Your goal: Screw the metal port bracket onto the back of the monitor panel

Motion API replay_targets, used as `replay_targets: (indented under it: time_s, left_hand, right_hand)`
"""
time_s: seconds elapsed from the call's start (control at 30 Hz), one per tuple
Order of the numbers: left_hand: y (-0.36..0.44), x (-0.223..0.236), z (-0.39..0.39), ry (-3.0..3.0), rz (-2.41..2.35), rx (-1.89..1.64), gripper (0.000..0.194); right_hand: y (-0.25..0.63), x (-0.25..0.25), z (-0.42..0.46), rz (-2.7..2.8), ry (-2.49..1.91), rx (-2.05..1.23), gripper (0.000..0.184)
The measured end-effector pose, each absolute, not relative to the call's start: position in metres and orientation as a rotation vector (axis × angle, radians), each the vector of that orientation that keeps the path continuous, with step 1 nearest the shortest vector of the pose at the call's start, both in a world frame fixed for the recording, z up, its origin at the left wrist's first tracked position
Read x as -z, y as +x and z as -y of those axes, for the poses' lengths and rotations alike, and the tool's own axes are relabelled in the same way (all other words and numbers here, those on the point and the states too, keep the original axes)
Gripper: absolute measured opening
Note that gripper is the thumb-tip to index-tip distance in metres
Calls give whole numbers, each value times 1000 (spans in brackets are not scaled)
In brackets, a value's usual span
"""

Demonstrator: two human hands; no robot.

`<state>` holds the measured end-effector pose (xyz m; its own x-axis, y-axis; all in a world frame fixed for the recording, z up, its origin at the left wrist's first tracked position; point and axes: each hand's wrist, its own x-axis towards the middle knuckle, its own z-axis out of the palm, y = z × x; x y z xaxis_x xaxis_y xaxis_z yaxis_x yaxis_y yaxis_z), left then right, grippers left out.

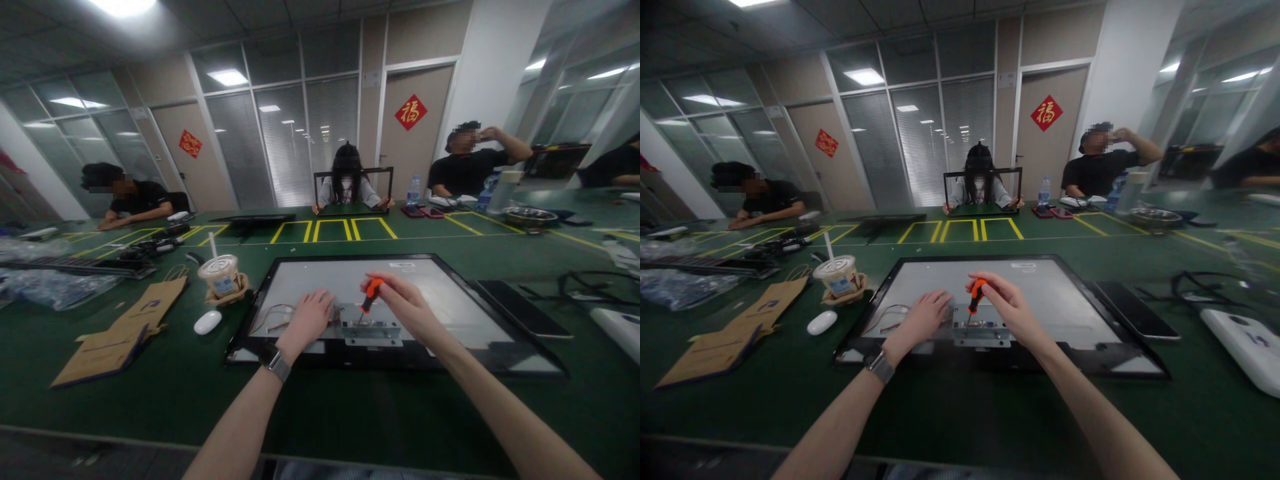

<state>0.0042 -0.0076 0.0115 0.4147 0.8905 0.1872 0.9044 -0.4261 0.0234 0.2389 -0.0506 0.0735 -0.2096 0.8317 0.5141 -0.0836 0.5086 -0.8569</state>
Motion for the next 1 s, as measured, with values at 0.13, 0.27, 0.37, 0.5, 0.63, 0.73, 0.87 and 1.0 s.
replay_targets:
  time_s: [0.13, 0.27, 0.37, 0.5, 0.63, 0.73, 0.87, 1.0]
  left_hand:
    - [3, -10, 7, -2580, 1622, 279, 40]
    - [2, -10, 7, -2586, 1621, 285, 40]
    - [2, -10, 7, -2584, 1626, 286, 40]
    - [2, -9, 6, -2584, 1624, 284, 40]
    - [2, -8, 5, -2582, 1614, 278, 40]
    - [3, -8, 5, -2583, 1610, 279, 39]
    - [2, -7, 5, -2582, 1608, 282, 40]
    - [2, -6, 4, -2582, 1604, 292, 40]
  right_hand:
    - [239, -75, 50, 1569, -639, -981, 28]
    - [239, -75, 49, 1584, -716, -765, 23]
    - [239, -76, 49, 1550, -769, -579, 15]
    - [241, -76, 49, 1576, -761, -713, 26]
    - [241, -72, 47, 1554, -746, -818, 30]
    - [238, -70, 47, 1519, -769, -597, 23]
    - [235, -75, 53, 1566, -792, -460, 27]
    - [237, -74, 53, 1572, -743, -687, 33]
